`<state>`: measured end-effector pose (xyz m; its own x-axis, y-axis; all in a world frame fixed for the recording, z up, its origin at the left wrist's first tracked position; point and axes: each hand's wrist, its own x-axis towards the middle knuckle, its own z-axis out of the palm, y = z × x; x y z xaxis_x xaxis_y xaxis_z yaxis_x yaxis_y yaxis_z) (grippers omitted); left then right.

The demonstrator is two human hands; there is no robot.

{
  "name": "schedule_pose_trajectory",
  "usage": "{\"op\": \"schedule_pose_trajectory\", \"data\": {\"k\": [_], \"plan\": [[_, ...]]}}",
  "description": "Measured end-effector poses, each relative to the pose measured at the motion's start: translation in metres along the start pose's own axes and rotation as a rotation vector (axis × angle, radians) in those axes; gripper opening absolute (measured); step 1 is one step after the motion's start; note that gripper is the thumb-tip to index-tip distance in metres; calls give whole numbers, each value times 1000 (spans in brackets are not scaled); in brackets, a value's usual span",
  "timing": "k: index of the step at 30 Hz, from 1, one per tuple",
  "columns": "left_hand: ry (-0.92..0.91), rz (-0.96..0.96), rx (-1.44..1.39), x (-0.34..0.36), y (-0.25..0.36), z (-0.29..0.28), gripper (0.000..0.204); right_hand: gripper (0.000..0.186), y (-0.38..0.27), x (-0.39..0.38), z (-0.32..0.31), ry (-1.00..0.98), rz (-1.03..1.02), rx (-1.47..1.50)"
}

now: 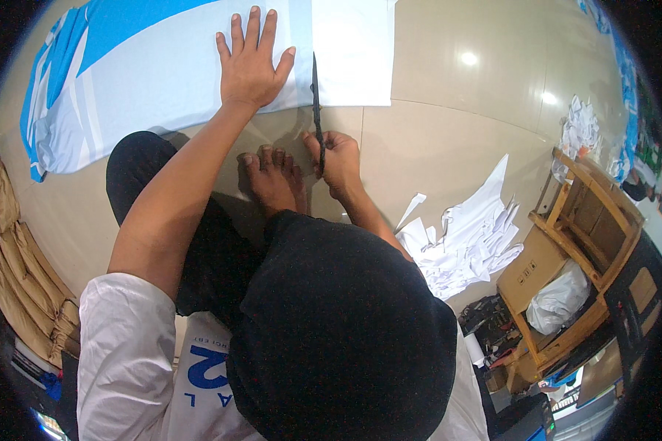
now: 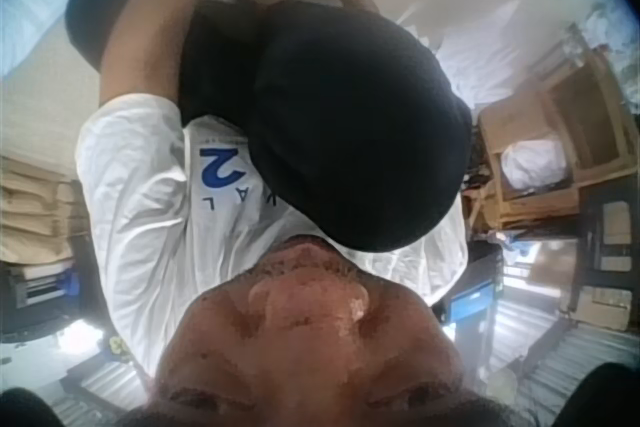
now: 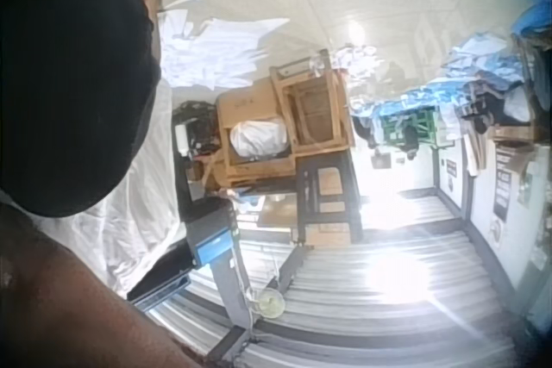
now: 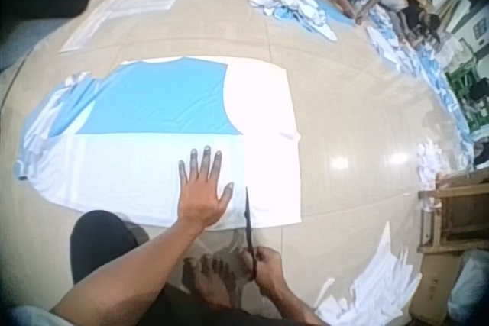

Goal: The person sits on the floor and uses scissors to cut a large piece of blue and white fabric. They trim the edges and cut along the color lines to separate sections of the material.

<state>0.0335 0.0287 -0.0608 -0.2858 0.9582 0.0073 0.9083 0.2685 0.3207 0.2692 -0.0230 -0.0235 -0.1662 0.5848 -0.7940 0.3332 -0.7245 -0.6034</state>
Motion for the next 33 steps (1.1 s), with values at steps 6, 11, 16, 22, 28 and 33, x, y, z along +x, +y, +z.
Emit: {"op": "schedule_pose_trajectory", "data": {"k": [6,11,16,22,28,33], "plan": [[15,10,-2,-1,-1,0,89,34,-15,0,4,9,16,3],[26,8,-13,-1,-2,-1,88,33,-25,7,7,20,25,9],[41,11,-37,0,1,0,88,39,-20,17,4,1,-26,15],[71,21,-43,-2,-1,-1,88,37,-22,15,6,-8,-17,23],[48,13,-41,-1,0,-2,87,39,-28,18,5,-3,-22,-1],[49,16,-44,-2,-1,-3,87,40,-38,27,9,-15,-70,38]]}}
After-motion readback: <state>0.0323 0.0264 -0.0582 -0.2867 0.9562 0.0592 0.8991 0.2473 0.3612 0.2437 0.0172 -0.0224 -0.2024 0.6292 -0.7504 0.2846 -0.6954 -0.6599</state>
